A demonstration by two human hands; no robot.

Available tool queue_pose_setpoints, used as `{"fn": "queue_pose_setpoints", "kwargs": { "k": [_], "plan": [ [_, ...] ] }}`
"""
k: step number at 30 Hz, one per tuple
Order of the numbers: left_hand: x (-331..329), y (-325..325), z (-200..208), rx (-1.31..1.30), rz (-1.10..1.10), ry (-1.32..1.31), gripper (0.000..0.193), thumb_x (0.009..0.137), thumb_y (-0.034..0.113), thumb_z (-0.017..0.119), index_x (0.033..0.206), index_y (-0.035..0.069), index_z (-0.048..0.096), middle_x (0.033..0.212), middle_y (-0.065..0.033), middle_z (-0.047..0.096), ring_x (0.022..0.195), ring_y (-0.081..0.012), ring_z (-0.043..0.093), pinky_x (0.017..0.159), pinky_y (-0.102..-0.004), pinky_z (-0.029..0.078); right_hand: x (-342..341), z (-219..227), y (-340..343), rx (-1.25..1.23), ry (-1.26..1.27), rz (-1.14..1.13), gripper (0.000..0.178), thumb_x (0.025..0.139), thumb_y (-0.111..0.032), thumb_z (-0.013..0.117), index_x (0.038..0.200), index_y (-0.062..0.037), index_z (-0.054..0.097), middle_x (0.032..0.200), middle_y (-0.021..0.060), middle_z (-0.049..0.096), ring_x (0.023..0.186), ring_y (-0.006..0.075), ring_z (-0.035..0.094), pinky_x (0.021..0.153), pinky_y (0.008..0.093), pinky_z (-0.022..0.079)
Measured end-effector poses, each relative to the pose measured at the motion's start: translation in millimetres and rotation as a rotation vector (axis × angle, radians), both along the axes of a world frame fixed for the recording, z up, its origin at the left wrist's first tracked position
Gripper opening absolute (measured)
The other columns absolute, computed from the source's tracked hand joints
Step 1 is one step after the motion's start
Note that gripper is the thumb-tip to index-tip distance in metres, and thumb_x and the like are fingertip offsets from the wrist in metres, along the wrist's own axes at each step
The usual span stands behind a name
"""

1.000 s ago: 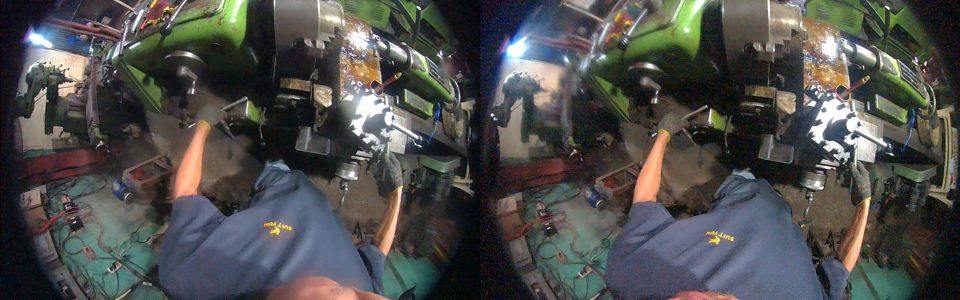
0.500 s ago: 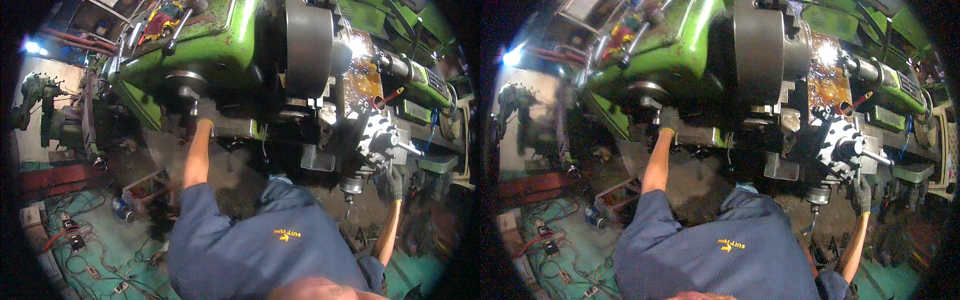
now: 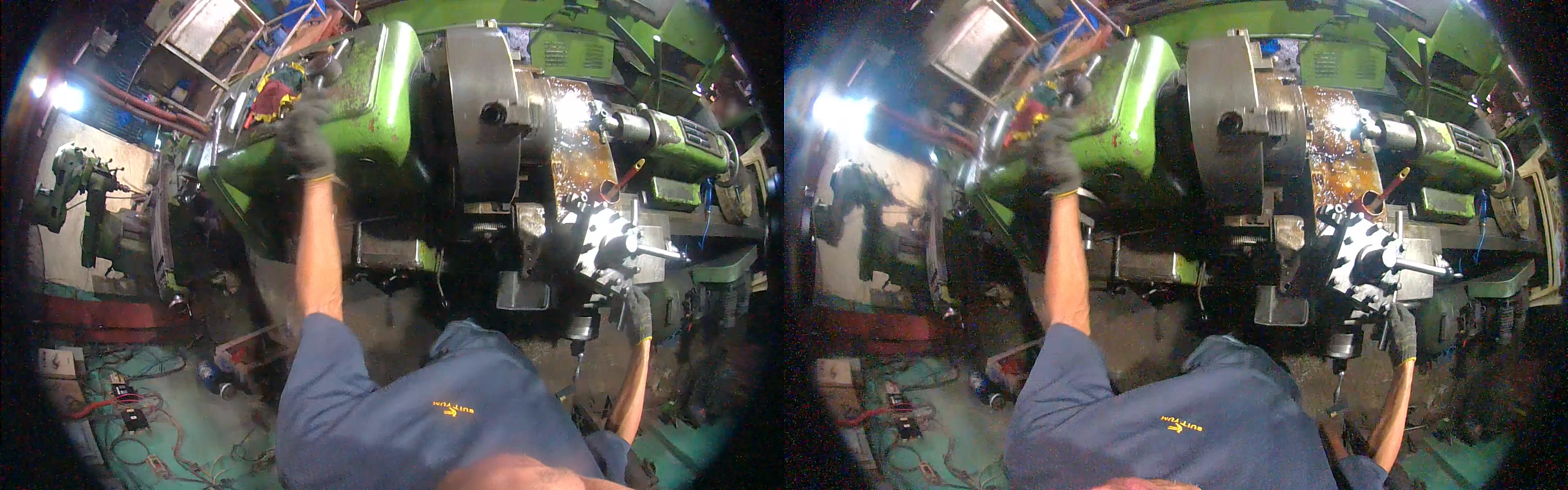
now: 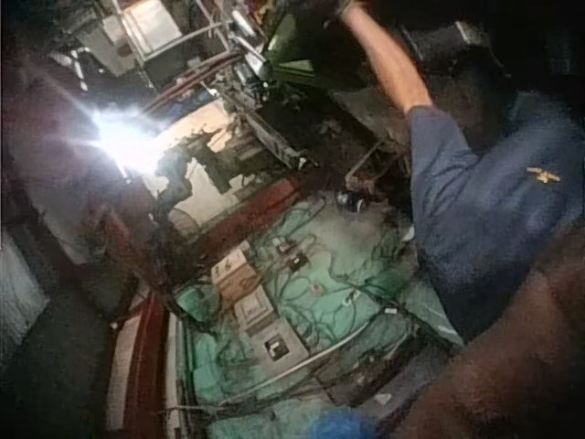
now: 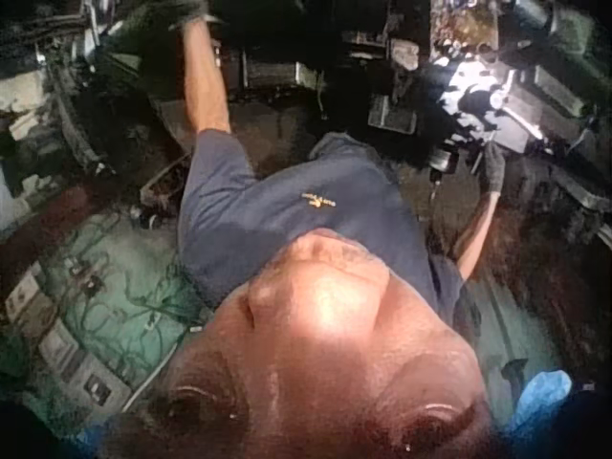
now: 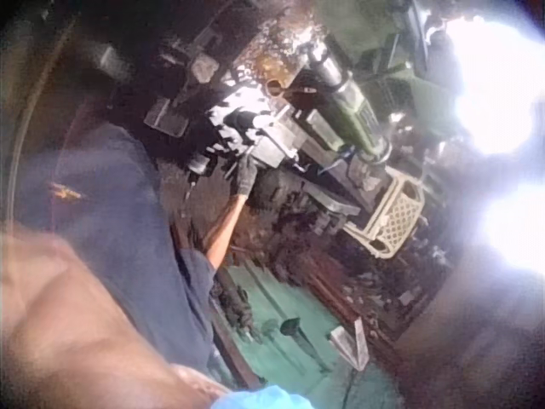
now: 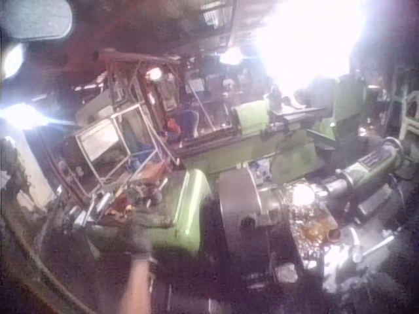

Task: The person operates a green metal lathe, adjusting the tool post and carriage while a cylindrical metal workpiece rotates. They use a brush to apply cutting fluid and manipulate various levers and handles to control the machining process.

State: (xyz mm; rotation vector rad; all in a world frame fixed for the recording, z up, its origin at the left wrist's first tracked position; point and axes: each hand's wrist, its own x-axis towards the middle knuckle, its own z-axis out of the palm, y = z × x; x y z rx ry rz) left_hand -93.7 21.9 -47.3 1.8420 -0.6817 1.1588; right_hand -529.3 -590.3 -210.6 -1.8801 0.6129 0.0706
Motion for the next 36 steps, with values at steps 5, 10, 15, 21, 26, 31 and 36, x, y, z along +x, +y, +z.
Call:
{"fn": "queue_pose_setpoints", "kwargs": {
  "k": [5,10,15,21,26,31,36],
  "plan": [
    [8.1,-40.6,3.4,-0.056,-0.072,0.009,0.011,0.083,0.009,0.07,0.077,0.0,0.066,0.081,-0.0127,0.068,0.082,-0.0314,0.067,0.081,-0.0391,0.054,-10.4,-9.3,2.5,0.247,-0.007,-0.194,0.038,0.108,-0.039,0.05,0.105,-0.0038,0.064,0.072,0.005,0.065,0.057,0.0169,0.066,0.05,0.0355,0.056],
    [15.1,-36.6,-1.2,0.08,-0.139,-0.047,0.005,0.084,0.008,0.068,0.085,0.003,0.069,0.083,-0.0137,0.068,0.081,-0.0353,0.065,0.08,-0.0388,0.053,-25.8,-17.9,-53.8,-0.205,-0.036,-0.289,0.038,0.107,-0.037,0.054,0.109,-0.002,0.069,0.086,0.0075,0.07,0.077,0.015,0.067,0.07,0.0319,0.056],
    [5.5,-3.8,-16.9,-0.259,-0.377,0.139,0.006,0.085,0.009,0.068,0.086,0.002,0.068,0.087,-0.0103,0.07,0.085,-0.0255,0.066,0.084,-0.0388,0.053,-4.8,121.7,-18.9,-0.471,-0.441,-0.753,0.035,0.103,-0.028,0.064,0.122,0.0002,0.068,0.109,0.0079,0.071,0.1,0.02,0.065,0.085,0.0333,0.056],
    [12.6,-37.3,7.3,0.157,-0.179,-0.002,0.004,0.085,0.006,0.069,0.083,0.002,0.068,0.088,-0.0076,0.07,0.089,-0.023,0.066,0.096,-0.0423,0.051,161.4,213.7,188.7,-0.696,-1.017,0.057,0.039,0.089,-0.023,0.073,0.123,-0.0052,0.07,0.122,0.0167,0.07,0.114,0.0356,0.064,0.101,0.0442,0.05],
    [20.7,-4.6,-1.1,0.012,-0.345,0.245,0.005,0.087,0.006,0.067,0.084,0.002,0.068,0.092,-0.0065,0.071,0.091,-0.0217,0.067,0.095,-0.0421,0.051,282.1,165.3,256.3,-0.867,-1.009,0.111,0.047,0.083,-0.037,0.076,0.123,-0.0147,0.065,0.126,0.0132,0.063,0.124,0.0376,0.056,0.107,0.0495,0.045],
    [26.7,26.1,-22.4,0.217,-0.004,0.09,0.01,0.092,0.007,0.064,0.085,0.002,0.069,0.091,-0.0063,0.071,0.086,-0.0198,0.067,0.085,-0.0338,0.053,275.0,146.5,277.9,-0.792,-1.024,-0.008,0.045,0.083,-0.04,0.075,0.119,-0.015,0.066,0.125,0.0111,0.063,0.124,0.037,0.056,0.109,0.0514,0.042],
    [37.6,-35.1,-9.7,0.16,-0.1,-0.019,0.019,0.092,0.013,0.067,0.075,0.003,0.066,0.077,-0.0088,0.067,0.068,-0.0213,0.061,0.065,-0.0387,0.048,266.2,133.9,280.2,-0.742,-1.033,-0.03,0.04,0.081,-0.035,0.075,0.114,-0.0172,0.065,0.12,0.0105,0.061,0.12,0.0376,0.056,0.106,0.0524,0.043]
  ]
}}
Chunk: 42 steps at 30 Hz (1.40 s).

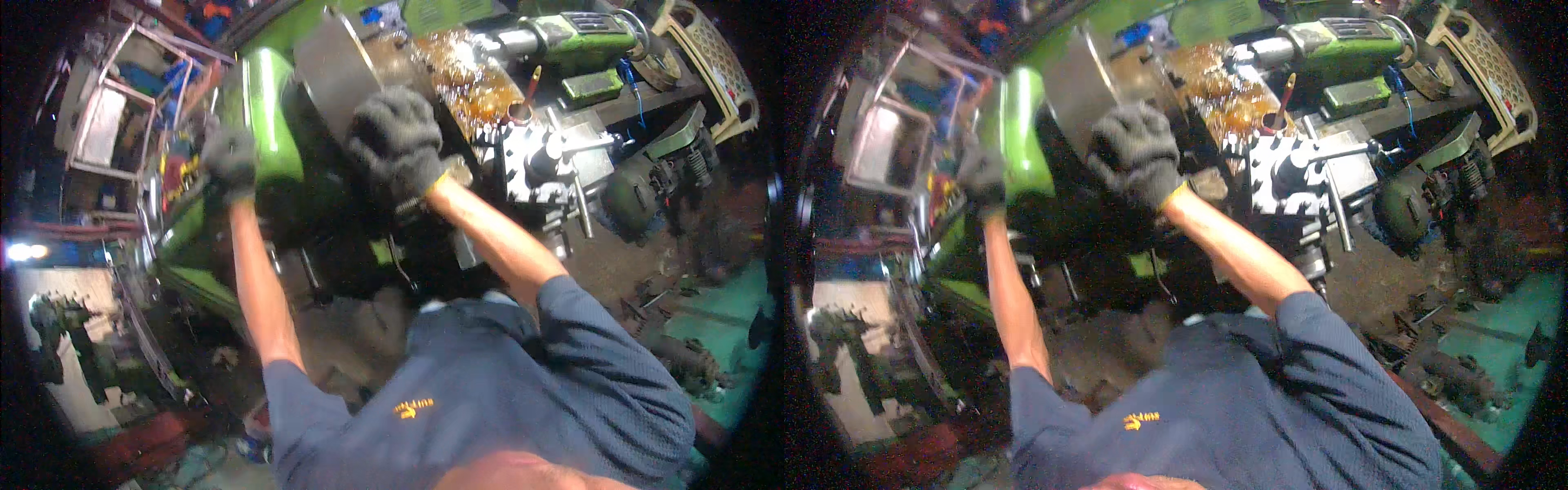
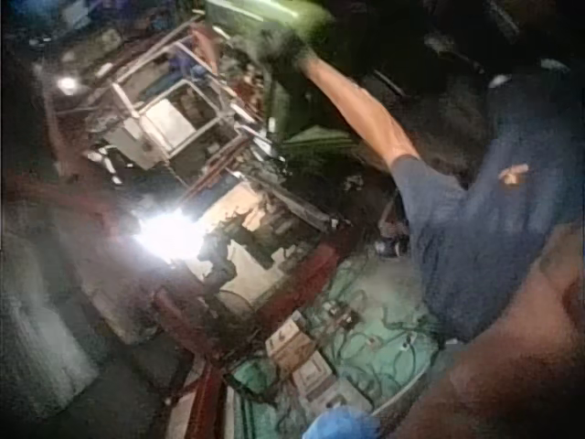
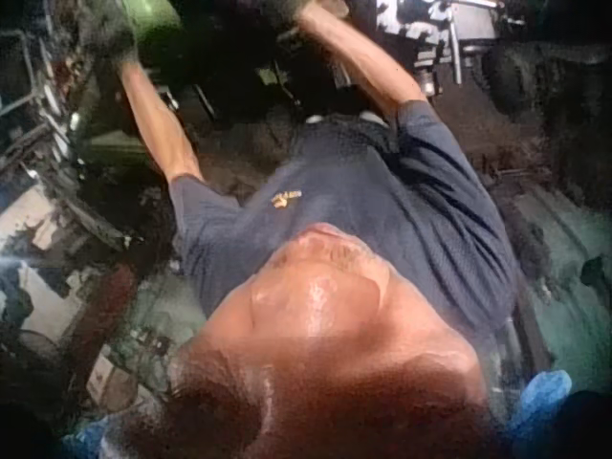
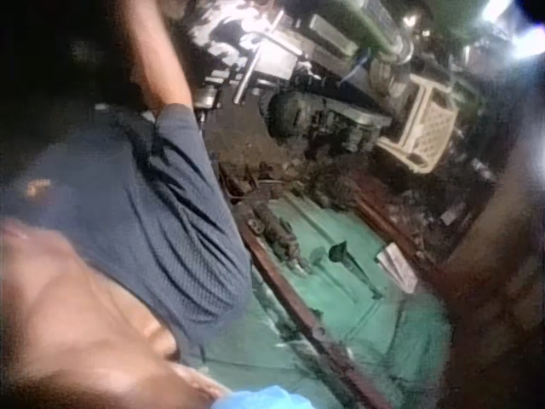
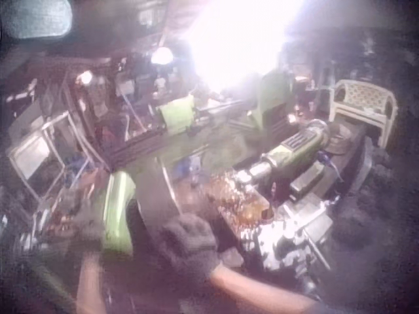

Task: The person operates a green metal lathe, adjusting the tool post and carriage while a cylindrical metal workpiece rotates. They use a brush to apply cutting fluid and manipulate various levers and handles to control the machining process.

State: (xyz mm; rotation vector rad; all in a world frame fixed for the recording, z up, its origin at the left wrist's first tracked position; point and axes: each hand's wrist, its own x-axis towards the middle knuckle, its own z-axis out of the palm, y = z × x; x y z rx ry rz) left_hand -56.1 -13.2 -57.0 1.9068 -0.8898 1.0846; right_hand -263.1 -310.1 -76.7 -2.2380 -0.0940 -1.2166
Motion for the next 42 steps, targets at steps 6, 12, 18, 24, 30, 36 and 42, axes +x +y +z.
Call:
{"fn": "queue_pose_setpoints", "kwargs": {
  "k": [6,12,18,24,30,36,42],
  "plan": [
    [-19.6,-28.7,19.8,0.27,0.318,-0.043,0.02,0.092,0.026,0.069,0.084,0.008,0.067,0.086,-0.0139,0.067,0.078,-0.0272,0.062,0.071,-0.0452,0.048,9.9,-9.2,-11.9,-0.121,-0.014,-0.01,0.048,0.072,-0.032,0.08,0.117,-0.0231,0.067,0.123,0.006,0.063,0.121,0.0319,0.058,0.11,0.0488,0.044],
    [-200.0,-51.2,-80.0,0.579,0.242,-0.045,0.018,0.087,0.025,0.064,0.097,0.01,0.067,0.095,-0.0144,0.064,0.092,-0.0351,0.061,0.078,-0.0492,0.049,-41.0,9.4,-38.9,-0.086,0.071,0.145,0.062,0.072,-0.014,0.077,0.133,-0.0178,0.066,0.138,0.0103,0.064,0.129,0.0335,0.06,0.11,0.0448,0.048],
    [-345.2,4.5,-391.9,0.702,0.373,1.049,0.04,0.086,0.046,0.072,0.108,0.012,0.072,0.106,-0.0169,0.069,0.09,-0.0339,0.064,0.081,-0.0484,0.053,-200.0,14.1,-66.4,0.055,0.417,0.013,0.037,0.085,-0.005,0.076,0.121,-0.0008,0.072,0.12,0.0171,0.073,0.118,0.0359,0.066,0.105,0.0448,0.047],
    [-380.7,-52.2,-432.4,-1.322,-0.024,2.231,0.039,0.089,0.044,0.074,0.104,0.009,0.068,0.093,-0.0121,0.066,0.082,-0.0306,0.064,0.072,-0.0489,0.056,-327.2,-24.2,-109.8,0.429,0.612,-0.293,0.023,0.099,-0.001,0.062,0.12,0.0033,0.071,0.118,0.0099,0.071,0.105,0.0174,0.066,0.092,0.0317,0.054],
    [-352.6,-30.7,-441.1,-1.343,-0.145,2.248,0.02,0.086,0.03,0.074,0.082,0.015,0.061,0.065,-0.004,0.056,0.051,-0.0207,0.051,0.051,-0.0396,0.046,-374.9,-64.9,-162.3,0.618,0.614,-0.281,0.021,0.099,-0.005,0.064,0.118,0.0023,0.072,0.114,0.0087,0.072,0.104,0.0159,0.066,0.09,0.0311,0.054],
    [-316.2,-84.1,-368.5,-1.294,-0.163,1.738,0.013,0.091,0.025,0.069,0.09,0.014,0.062,0.072,-0.0023,0.057,0.06,-0.0162,0.053,0.056,-0.0332,0.047,-425.6,-95.0,-226.8,0.468,0.645,-0.166,0.02,0.097,-0.005,0.068,0.115,0.0025,0.073,0.111,0.0088,0.073,0.1,0.0174,0.068,0.089,0.0323,0.055],
    [-454.7,-82.8,-390.2,-1.195,0.26,1.854,0.013,0.095,0.021,0.064,0.087,0.013,0.057,0.066,-0.0061,0.054,0.05,-0.0221,0.05,0.05,-0.0433,0.049,-501.2,-122.5,-306.5,0.48,0.713,-0.225,0.019,0.095,-0.009,0.07,0.111,0.0,0.073,0.108,0.0109,0.075,0.099,0.02,0.07,0.09,0.0342,0.055]
  ]
}}
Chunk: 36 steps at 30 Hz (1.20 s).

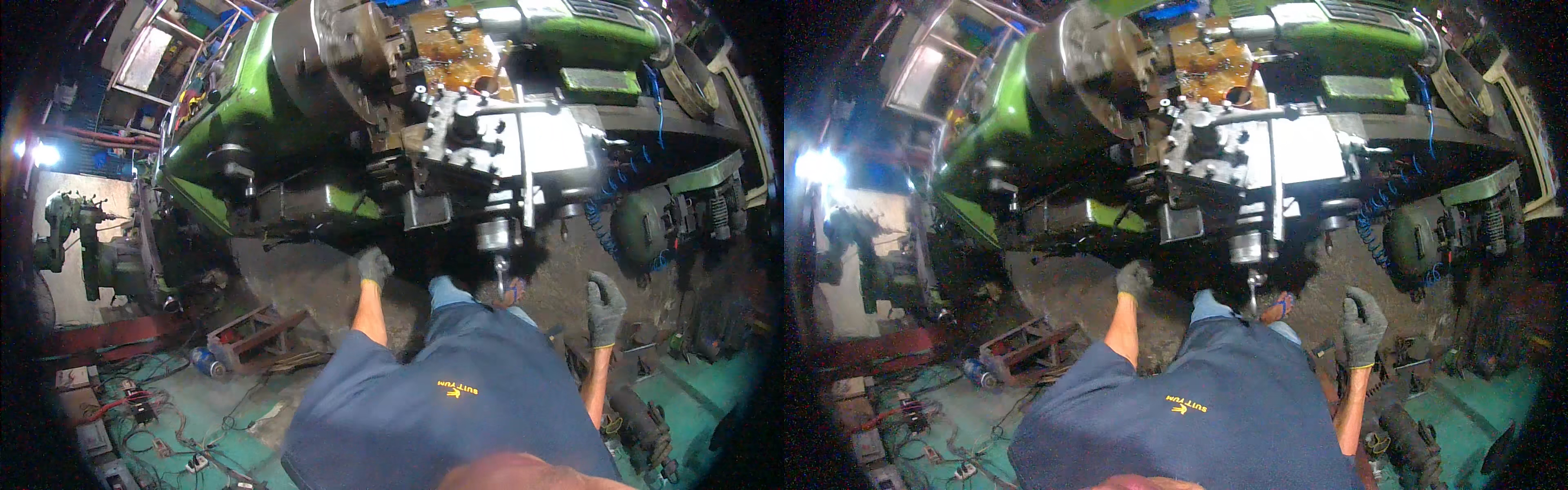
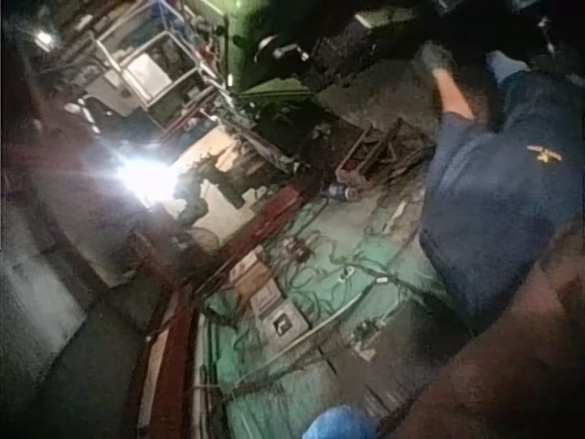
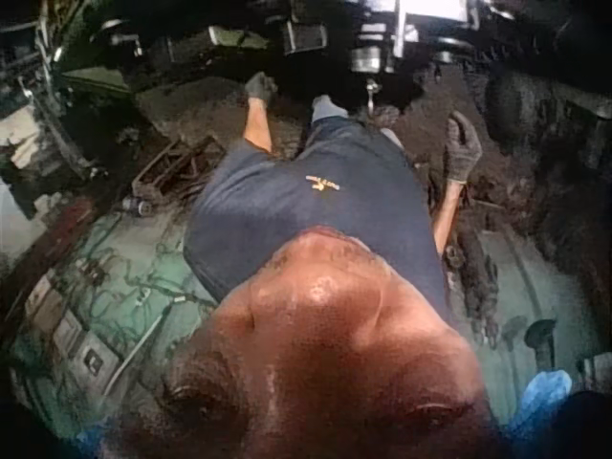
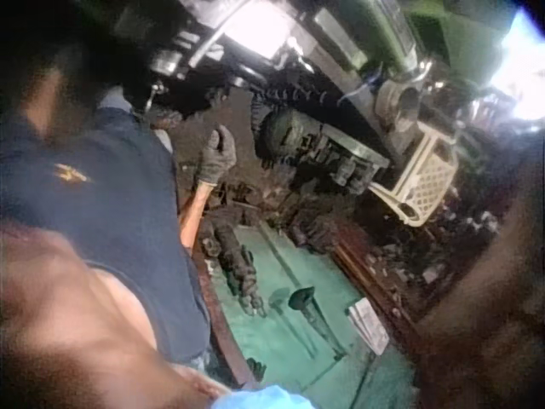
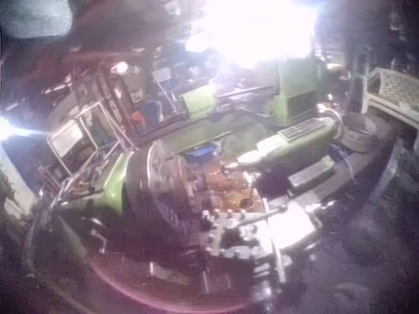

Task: The person operates a green metal lathe, adjusting the tool post and carriage while a cylindrical metal workpiece rotates. They use a brush to apply cutting fluid and manipulate various levers and handles to control the machining process.

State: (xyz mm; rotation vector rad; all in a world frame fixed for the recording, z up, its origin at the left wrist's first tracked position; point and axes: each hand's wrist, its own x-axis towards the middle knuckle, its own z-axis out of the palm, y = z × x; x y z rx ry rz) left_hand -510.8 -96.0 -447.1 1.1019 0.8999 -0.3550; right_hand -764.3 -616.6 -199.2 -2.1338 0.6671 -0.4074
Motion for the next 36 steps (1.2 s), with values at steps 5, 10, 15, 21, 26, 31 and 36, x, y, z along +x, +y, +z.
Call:
{"fn": "queue_pose_setpoints", "kwargs": {
  "k": [5,10,15,21,26,31,36],
  "plan": [
    [-124.6,-35.5,2.8,0.228,-0.273,0.24,0.012,0.095,0.019,0.063,0.085,0.012,0.063,0.068,-0.0085,0.057,0.053,-0.0255,0.053,0.048,-0.0432,0.045,-60.6,-60.4,-80.3,0.096,0.142,-0.139,0.019,0.094,-0.012,0.071,0.11,-0.0007,0.075,0.104,0.01,0.076,0.099,0.0187,0.07,0.09,0.0346,0.055],
    [-156.2,-38.0,-6.1,0.078,-0.126,0.108,0.012,0.095,0.02,0.065,0.089,0.011,0.068,0.07,-0.0079,0.06,0.056,-0.0255,0.059,0.05,-0.0446,0.048,-30.7,-62.4,-121.6,0.15,0.233,-0.115,0.02,0.095,-0.014,0.07,0.109,-0.0011,0.075,0.099,0.0082,0.076,0.09,0.0147,0.068,0.083,0.0316,0.055],
    [-61.2,-66.5,62.3,0.273,-0.265,-0.184,0.014,0.097,0.017,0.063,0.088,0.008,0.069,0.074,-0.0043,0.062,0.06,-0.0163,0.058,0.052,-0.0315,0.049,41.8,-52.9,-151.7,-0.024,0.106,0.04,0.02,0.096,-0.014,0.07,0.11,-0.0006,0.074,0.096,0.0064,0.076,0.084,0.0123,0.066,0.079,0.0298,0.054],
    [37.4,-157.8,190.1,0.594,-0.267,-0.659,0.023,0.097,0.011,0.065,0.117,0.001,0.069,0.087,-0.0055,0.067,0.067,-0.0119,0.059,0.061,-0.0275,0.051,104.7,-34.6,-190.1,-0.004,0.129,0.091,0.021,0.096,-0.014,0.069,0.111,-0.0004,0.074,0.105,0.0081,0.077,0.097,0.0153,0.07,0.089,0.0313,0.054],
    [76.0,-219.8,271.7,1.043,-0.28,-1.099,0.021,0.095,0.006,0.068,0.115,0.0,0.07,0.103,-0.0084,0.071,0.087,-0.0162,0.065,0.081,-0.0319,0.054,141.2,-29.7,-237.7,-0.162,0.153,0.103,0.023,0.096,-0.015,0.069,0.113,-0.0002,0.074,0.109,0.008,0.077,0.1,0.0189,0.071,0.093,0.0331,0.053],
    [87.2,-268.6,329.5,1.186,-0.288,-1.339,0.016,0.092,0.006,0.069,0.108,0.001,0.071,0.107,-0.0124,0.072,0.097,-0.0259,0.068,0.092,-0.0381,0.053,180.3,-32.5,-300.4,0.155,0.195,-0.079,0.026,0.098,-0.019,0.07,0.116,-0.0009,0.075,0.11,0.0087,0.077,0.099,0.0141,0.07,0.091,0.03,0.053],
    [90.4,-309.3,341.9,1.373,-0.313,-1.382,0.015,0.092,0.012,0.069,0.103,0.002,0.071,0.103,-0.0137,0.072,0.097,-0.0319,0.067,0.09,-0.0424,0.052,270.3,14.2,-269.0,-0.031,0.07,0.097,0.026,0.098,-0.019,0.07,0.115,-0.0012,0.075,0.11,0.0095,0.077,0.101,0.014,0.07,0.093,0.0302,0.053]
  ]
}}
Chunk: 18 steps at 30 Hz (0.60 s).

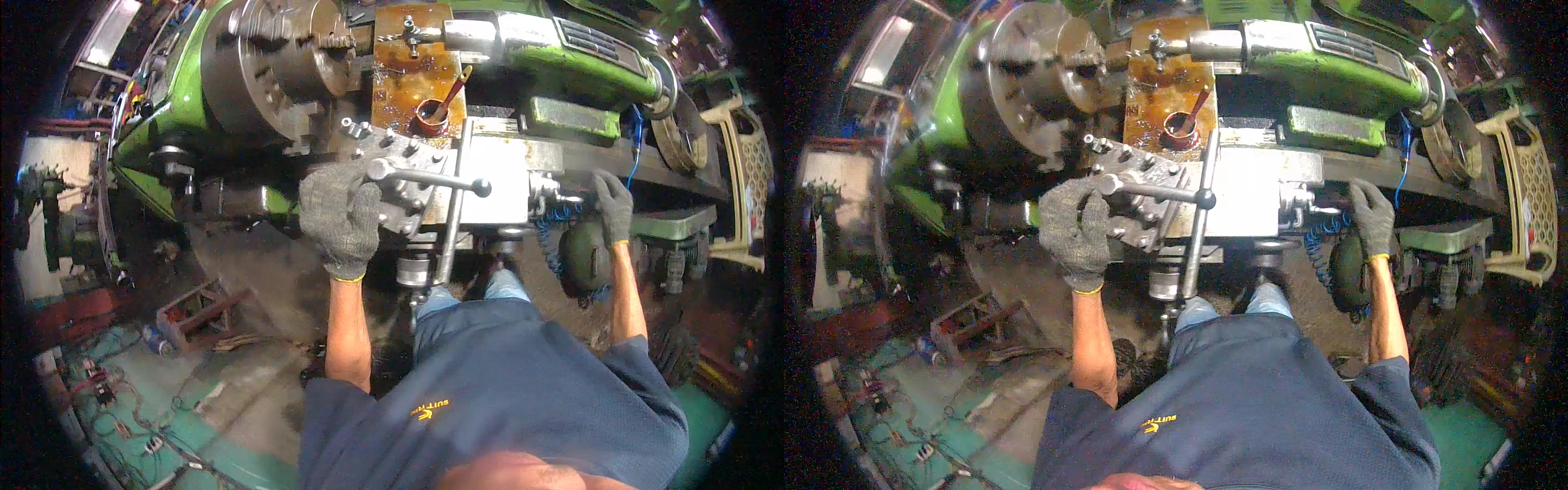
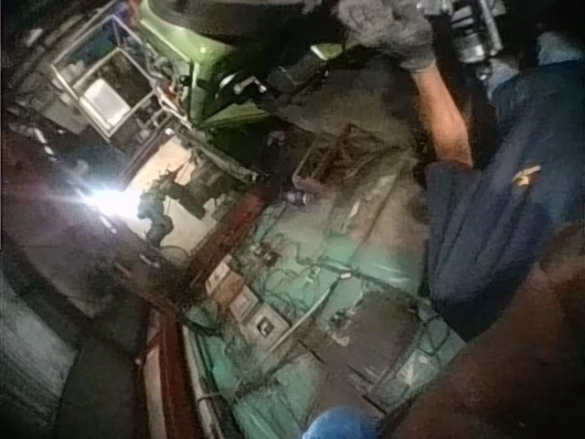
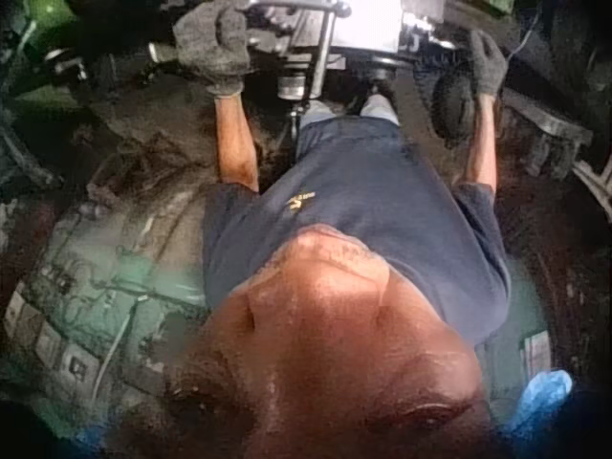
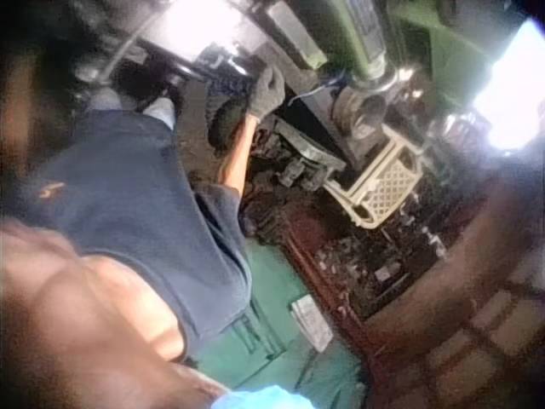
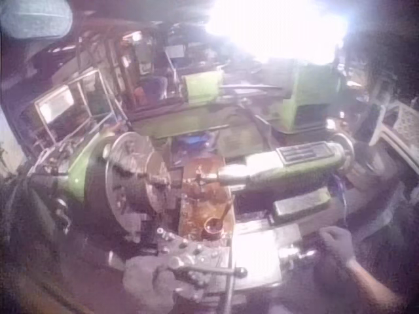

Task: The person operates a green metal lathe, adjusting the tool post and carriage while a cylindrical metal workpiece rotates. They use a brush to apply cutting fluid and manipulate various levers and handles to control the machining process.

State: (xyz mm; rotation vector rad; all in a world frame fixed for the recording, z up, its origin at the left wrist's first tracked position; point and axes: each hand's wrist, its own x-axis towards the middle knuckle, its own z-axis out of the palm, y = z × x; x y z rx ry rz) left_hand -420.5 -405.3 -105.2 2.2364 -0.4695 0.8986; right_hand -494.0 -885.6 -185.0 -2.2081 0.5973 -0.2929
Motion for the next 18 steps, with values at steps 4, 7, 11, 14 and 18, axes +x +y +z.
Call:
{"fn": "queue_pose_setpoints", "kwargs": {
  "k": [4,7,11,14,18],
  "plan": [
    [17.9,-29.4,3.0,0.111,-0.057,-0.015,0.02,0.094,0.017,0.065,0.105,0.002,0.072,0.105,-0.0155,0.072,0.099,-0.0337,0.068,0.092,-0.0434,0.052,110.1,50.5,82.1,0.203,0.047,0.241,0.039,0.095,-0.033,0.073,0.122,-0.0052,0.074,0.115,0.0114,0.076,0.102,0.0184,0.071,0.08,0.032,0.059],
    [18.6,-22.5,-4.9,-0.117,-0.065,0.28,0.031,0.097,0.027,0.061,0.106,-0.001,0.072,0.108,-0.0179,0.072,0.102,-0.0358,0.068,0.093,-0.0419,0.052,194.2,11.3,118.1,0.169,-0.092,0.504,0.057,0.087,-0.047,0.076,0.131,-0.0107,0.069,0.113,0.014,0.075,0.103,0.0243,0.073,0.093,0.0355,0.056],
    [16.7,-16.1,-13.8,-0.071,0.043,0.324,0.037,0.099,0.031,0.057,0.107,-0.002,0.072,0.11,-0.0171,0.073,0.102,-0.0334,0.069,0.094,-0.0415,0.051,237.4,-5.1,167.2,0.105,-0.162,0.763,0.046,0.089,-0.044,0.074,0.12,-0.01,0.072,0.105,0.0161,0.075,0.094,0.0307,0.073,0.085,0.0407,0.056],
    [16.6,-13.1,-10.9,0.026,0.033,0.319,0.038,0.099,0.031,0.057,0.109,-0.002,0.072,0.11,-0.0164,0.073,0.102,-0.0322,0.069,0.094,-0.0417,0.051,244.1,-16.6,181.2,0.084,-0.344,0.871,0.033,0.09,-0.037,0.072,0.108,-0.0089,0.074,0.101,0.0179,0.072,0.093,0.0362,0.07,0.084,0.0444,0.055],
    [14.9,-28.2,-6.6,-0.102,0.044,0.332,0.029,0.095,0.028,0.06,0.096,0.004,0.075,0.103,-0.016,0.073,0.094,-0.0365,0.068,0.087,-0.044,0.053,245.0,-11.7,180.4,0.086,-0.351,1.018,0.026,0.091,-0.032,0.07,0.099,-0.0079,0.072,0.099,0.0192,0.07,0.095,0.0399,0.068,0.084,0.0473,0.054]
  ]
}}
